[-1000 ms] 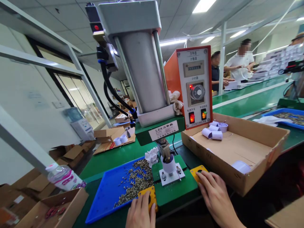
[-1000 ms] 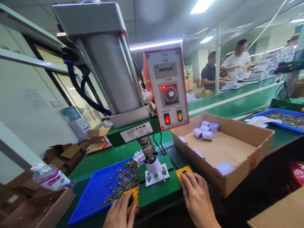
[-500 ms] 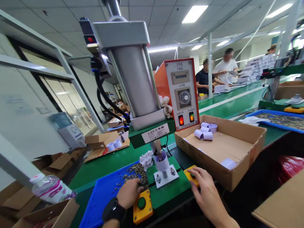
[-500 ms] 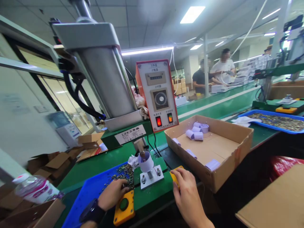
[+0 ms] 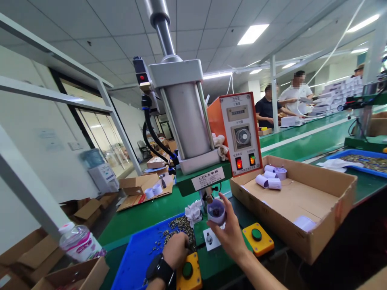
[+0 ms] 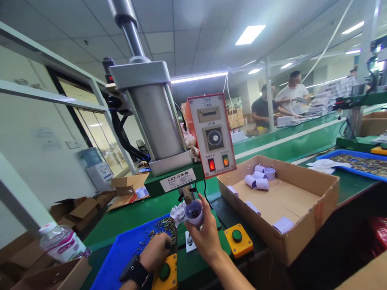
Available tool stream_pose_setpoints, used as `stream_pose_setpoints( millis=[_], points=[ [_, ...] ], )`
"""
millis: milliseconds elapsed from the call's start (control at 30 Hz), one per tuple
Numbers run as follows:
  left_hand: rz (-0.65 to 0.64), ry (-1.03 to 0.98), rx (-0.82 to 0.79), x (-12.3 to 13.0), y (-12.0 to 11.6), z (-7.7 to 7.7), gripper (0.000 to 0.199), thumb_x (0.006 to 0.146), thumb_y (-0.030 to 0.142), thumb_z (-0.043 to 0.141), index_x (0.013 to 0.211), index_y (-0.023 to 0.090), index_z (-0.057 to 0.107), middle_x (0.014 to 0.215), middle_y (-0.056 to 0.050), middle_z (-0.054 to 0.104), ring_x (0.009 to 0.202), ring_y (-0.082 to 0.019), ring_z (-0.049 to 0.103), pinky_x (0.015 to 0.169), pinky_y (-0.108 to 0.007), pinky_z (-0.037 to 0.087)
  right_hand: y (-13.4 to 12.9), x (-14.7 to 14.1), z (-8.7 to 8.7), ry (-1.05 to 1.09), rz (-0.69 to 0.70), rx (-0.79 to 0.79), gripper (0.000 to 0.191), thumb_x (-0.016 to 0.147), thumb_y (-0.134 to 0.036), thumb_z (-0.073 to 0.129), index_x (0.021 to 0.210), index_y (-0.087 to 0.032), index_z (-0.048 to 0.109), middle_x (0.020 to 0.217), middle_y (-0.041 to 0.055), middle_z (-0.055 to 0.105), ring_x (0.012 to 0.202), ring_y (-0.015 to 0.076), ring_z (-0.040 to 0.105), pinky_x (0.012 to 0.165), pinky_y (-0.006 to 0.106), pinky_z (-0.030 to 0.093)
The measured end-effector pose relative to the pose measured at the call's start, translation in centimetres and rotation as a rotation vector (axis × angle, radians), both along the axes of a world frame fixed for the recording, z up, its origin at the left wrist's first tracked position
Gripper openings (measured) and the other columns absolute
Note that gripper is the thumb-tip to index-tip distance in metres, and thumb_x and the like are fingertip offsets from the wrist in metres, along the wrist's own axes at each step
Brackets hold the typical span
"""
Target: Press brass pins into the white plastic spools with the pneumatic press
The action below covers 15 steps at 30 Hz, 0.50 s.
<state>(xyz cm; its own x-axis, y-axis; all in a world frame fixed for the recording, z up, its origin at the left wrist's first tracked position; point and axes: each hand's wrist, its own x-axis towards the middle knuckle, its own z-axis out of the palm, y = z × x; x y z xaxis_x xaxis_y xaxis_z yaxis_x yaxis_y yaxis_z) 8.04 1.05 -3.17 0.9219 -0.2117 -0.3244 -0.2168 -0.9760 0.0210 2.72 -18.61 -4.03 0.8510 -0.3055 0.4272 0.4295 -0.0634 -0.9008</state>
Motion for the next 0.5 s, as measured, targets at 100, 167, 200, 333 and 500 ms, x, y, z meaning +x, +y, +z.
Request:
stream_pose_setpoints(
  millis=[100, 167, 200, 333, 500],
  points=[
    [0.060, -0.001, -0.053, -0.4, -0.1, 0.0, 0.012, 0.068, 0.015, 0.059, 0.076, 0.017, 0.068, 0.084, -0.002, 0.065, 0.083, -0.013, 0.058, 0.068, -0.023, 0.034, 0.9, -2.4, -1.1, -0.133, -0.217, -0.083, 0.074, 0.079, -0.022, 0.064, 0.142, -0.023, 0.025, 0.124, 0.0068, 0.053, 0.112, 0.0123, 0.054, 0.094, 0.020, 0.045],
    [0.081, -0.004, -0.074, -0.6, -0.2, 0.0, 0.010, 0.070, 0.017, 0.060, 0.077, 0.016, 0.068, 0.085, -0.002, 0.065, 0.082, -0.013, 0.058, 0.068, -0.023, 0.034, 1.0, -4.3, -1.3, -0.179, -0.200, -0.064, 0.073, 0.082, -0.022, 0.063, 0.143, -0.023, 0.023, 0.127, 0.0087, 0.051, 0.114, 0.0138, 0.054, 0.096, 0.022, 0.044],
    [0.083, -0.006, -0.082, -0.6, -0.3, 0.0, 0.010, 0.070, 0.018, 0.061, 0.077, 0.016, 0.067, 0.086, -0.002, 0.065, 0.083, -0.013, 0.058, 0.069, -0.023, 0.035, 0.9, -5.2, -1.1, -0.188, -0.192, -0.029, 0.073, 0.082, -0.022, 0.062, 0.144, -0.023, 0.023, 0.128, 0.0099, 0.050, 0.115, 0.0157, 0.053, 0.098, 0.024, 0.044],
    [0.061, 0.000, -0.104, -0.4, -0.4, -0.1, 0.009, 0.072, 0.018, 0.060, 0.077, 0.016, 0.067, 0.085, -0.002, 0.064, 0.083, -0.013, 0.057, 0.070, -0.023, 0.034, 1.5, -8.6, -0.6, -0.223, -0.209, 0.043, 0.071, 0.081, -0.017, 0.062, 0.143, -0.024, 0.028, 0.126, 0.0105, 0.051, 0.118, 0.0209, 0.051, 0.102, 0.032, 0.039],
    [0.029, 0.007, -0.146, -0.4, -0.5, -0.7, 0.011, 0.079, 0.024, 0.059, 0.078, 0.016, 0.066, 0.084, -0.002, 0.065, 0.083, -0.013, 0.056, 0.073, -0.025, 0.034, 6.1, -12.4, -10.2, 0.429, 0.261, 0.148, 0.055, 0.068, -0.019, 0.064, 0.122, -0.026, 0.055, 0.115, 0.0049, 0.058, 0.103, 0.0209, 0.058, 0.092, 0.028, 0.043]
  ],
)
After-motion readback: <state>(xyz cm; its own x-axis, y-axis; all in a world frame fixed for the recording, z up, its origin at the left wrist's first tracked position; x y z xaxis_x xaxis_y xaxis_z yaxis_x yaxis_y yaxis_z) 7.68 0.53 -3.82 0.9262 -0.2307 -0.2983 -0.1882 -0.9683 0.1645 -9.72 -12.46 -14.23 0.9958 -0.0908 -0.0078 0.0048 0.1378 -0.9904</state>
